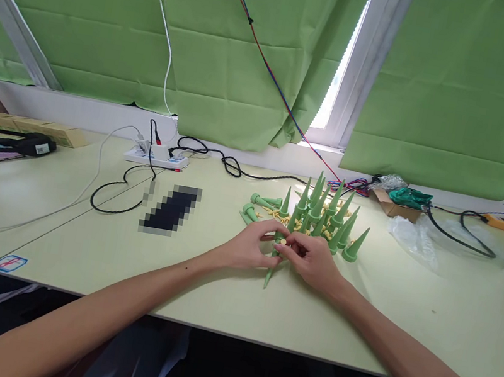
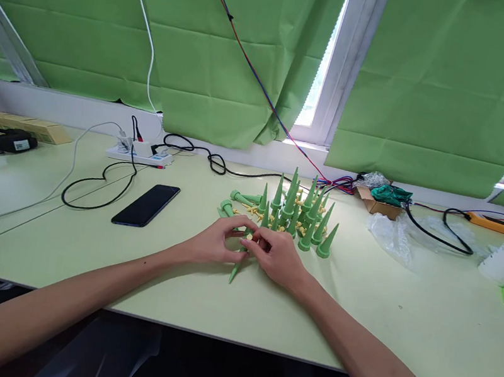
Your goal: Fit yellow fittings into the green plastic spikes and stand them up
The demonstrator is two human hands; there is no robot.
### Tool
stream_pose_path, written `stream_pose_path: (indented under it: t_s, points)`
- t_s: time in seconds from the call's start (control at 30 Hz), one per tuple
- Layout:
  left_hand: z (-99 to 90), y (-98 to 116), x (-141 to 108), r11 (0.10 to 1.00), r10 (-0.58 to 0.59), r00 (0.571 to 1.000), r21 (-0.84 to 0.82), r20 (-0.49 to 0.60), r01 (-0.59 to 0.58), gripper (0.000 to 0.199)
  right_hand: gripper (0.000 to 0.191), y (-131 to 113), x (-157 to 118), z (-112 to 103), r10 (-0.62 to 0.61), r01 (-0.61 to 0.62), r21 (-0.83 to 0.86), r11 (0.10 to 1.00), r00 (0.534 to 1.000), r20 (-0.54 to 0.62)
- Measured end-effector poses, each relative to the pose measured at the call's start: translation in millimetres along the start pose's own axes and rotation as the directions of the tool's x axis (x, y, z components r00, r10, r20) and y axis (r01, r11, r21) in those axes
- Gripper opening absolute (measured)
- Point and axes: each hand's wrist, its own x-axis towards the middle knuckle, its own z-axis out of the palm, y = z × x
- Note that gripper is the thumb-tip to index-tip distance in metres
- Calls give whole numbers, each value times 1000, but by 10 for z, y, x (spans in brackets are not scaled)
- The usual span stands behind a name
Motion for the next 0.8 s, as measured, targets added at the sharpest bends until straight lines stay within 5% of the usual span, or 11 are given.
stream_pose_path:
  t_s: [0.6,0.8]
  points:
    - [-13,19,-4,1000,-15,1000,-7,19,15,45,21,-6,-19,3,-46,44,-38,998,997,-55]
    - [1,16,2,994,-17,1000,-105,6,17,30,29,-33,-6,-1,-30,22,-77,997,993,-111]
